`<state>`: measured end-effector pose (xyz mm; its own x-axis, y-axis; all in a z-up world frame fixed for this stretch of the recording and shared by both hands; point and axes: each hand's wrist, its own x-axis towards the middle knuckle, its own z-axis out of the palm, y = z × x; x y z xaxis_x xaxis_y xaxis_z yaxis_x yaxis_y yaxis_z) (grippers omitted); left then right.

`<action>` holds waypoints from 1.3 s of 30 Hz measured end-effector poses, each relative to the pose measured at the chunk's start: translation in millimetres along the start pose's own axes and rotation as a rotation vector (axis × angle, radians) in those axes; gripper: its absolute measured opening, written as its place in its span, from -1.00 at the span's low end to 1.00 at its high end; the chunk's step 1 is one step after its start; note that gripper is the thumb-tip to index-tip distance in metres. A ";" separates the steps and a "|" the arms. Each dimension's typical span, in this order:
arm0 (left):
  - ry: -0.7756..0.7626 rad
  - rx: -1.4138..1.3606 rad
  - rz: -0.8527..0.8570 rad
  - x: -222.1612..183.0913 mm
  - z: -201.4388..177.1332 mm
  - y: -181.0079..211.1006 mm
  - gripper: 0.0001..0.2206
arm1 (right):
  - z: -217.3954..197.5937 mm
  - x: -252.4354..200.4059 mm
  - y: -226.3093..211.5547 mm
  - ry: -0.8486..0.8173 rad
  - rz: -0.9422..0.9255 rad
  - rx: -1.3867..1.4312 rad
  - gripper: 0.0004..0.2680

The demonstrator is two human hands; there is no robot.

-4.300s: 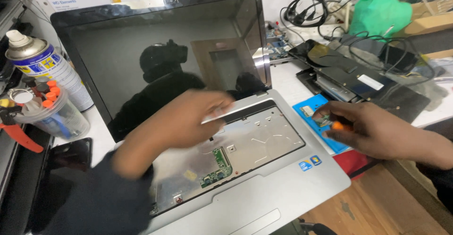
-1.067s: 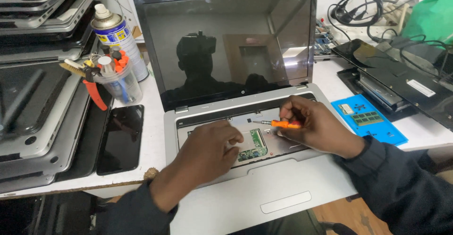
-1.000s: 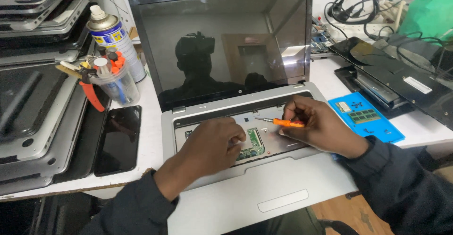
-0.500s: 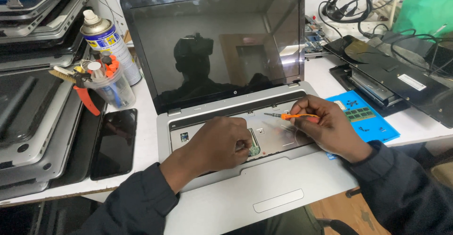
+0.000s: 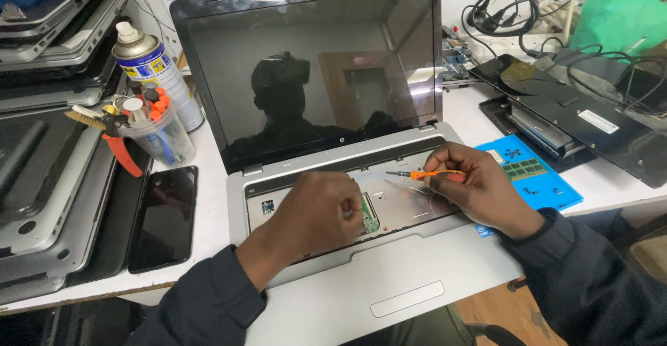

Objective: Removing screws and prying the top case of a laptop to disassemble it for repair.

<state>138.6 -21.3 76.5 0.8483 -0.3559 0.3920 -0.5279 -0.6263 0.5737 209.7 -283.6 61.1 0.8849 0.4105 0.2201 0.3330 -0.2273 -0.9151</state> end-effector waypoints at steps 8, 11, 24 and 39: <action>-0.006 -0.264 -0.180 -27.1 -22.4 -10.8 -0.88 | 2.5 -2.2 -11.3 0.033 -0.015 -0.009 -0.89; -0.079 -0.185 -0.166 -33.1 -22.9 -0.7 -0.87 | 6.1 -3.8 -17.0 0.014 0.005 -0.036 -0.90; -0.222 -0.055 -0.276 -31.0 -26.0 11.2 -0.93 | 2.3 -1.9 -3.8 -0.079 -0.047 0.006 -0.77; -0.347 0.058 -0.069 -17.2 -27.3 -3.2 -0.87 | 1.4 -3.9 -1.7 -0.079 -0.044 -0.008 -0.77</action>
<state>124.6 5.7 87.5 0.8506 -0.5196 0.0804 -0.4741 -0.6919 0.5445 205.2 -283.6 61.4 0.8410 0.4884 0.2327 0.3741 -0.2144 -0.9023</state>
